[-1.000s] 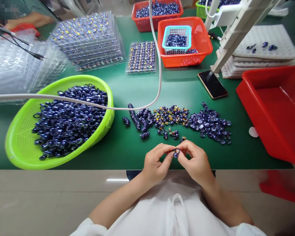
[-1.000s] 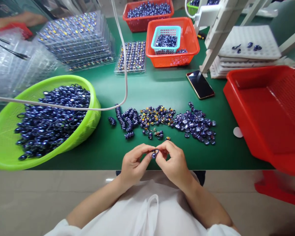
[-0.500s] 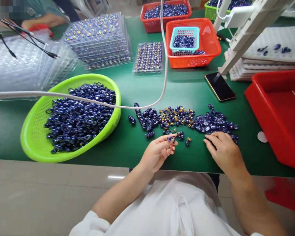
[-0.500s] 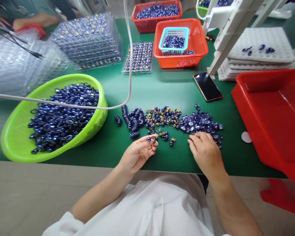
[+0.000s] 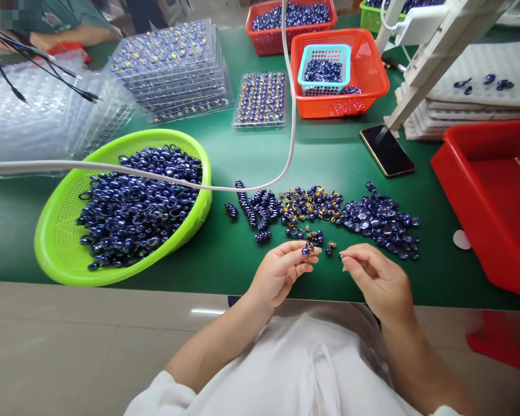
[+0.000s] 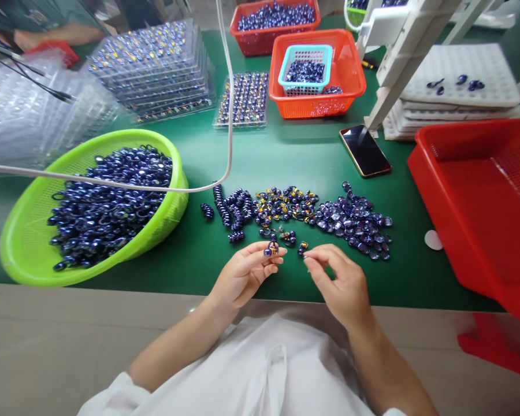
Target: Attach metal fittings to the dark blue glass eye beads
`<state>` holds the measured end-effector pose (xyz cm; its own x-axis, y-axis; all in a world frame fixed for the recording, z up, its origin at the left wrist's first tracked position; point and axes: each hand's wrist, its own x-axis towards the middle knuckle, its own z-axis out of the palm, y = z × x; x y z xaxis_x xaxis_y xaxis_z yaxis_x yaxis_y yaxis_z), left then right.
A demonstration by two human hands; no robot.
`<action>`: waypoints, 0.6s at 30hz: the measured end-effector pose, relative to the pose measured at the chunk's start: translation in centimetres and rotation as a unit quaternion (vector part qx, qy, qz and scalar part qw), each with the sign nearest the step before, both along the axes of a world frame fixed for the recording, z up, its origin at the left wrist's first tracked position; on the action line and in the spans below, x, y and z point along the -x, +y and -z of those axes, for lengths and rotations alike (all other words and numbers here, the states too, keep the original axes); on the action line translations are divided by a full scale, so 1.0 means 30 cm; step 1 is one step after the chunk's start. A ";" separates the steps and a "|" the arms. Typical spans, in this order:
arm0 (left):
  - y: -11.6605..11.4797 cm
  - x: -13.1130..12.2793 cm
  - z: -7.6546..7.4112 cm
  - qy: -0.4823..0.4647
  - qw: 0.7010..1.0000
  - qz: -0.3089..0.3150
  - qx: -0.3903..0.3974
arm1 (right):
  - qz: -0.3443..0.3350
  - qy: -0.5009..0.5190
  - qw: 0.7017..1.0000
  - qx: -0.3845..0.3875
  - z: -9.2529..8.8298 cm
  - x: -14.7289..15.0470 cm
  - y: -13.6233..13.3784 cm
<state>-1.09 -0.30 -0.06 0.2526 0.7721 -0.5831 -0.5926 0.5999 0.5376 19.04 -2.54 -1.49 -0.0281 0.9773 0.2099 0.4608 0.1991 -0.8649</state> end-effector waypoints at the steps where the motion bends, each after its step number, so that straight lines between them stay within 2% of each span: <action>1: -0.004 -0.006 0.000 -0.001 1.000 0.001 -0.003 | -0.003 0.054 0.998 0.027 -0.004 0.028 -0.012; 4: -0.019 -0.023 -0.001 -0.014 1.000 0.005 -0.016 | 0.021 0.161 0.986 0.043 0.006 0.098 -0.035; 6: -0.028 -0.031 -0.001 -0.023 0.999 0.003 -0.023 | 0.035 0.165 0.986 0.021 0.020 0.128 -0.038; 10: -0.038 -0.033 -0.002 -0.023 0.999 -0.009 -0.032 | 0.034 0.064 0.995 -0.071 0.038 0.146 -0.025; 13: -0.037 -0.027 -0.005 -0.021 0.999 -0.010 -0.030 | 0.031 -0.014 0.989 -0.144 0.041 0.139 -0.013; 18: -0.033 -0.014 -0.008 0.001 0.999 -0.019 -0.029 | -0.004 -0.079 0.981 -0.179 0.041 0.120 -0.002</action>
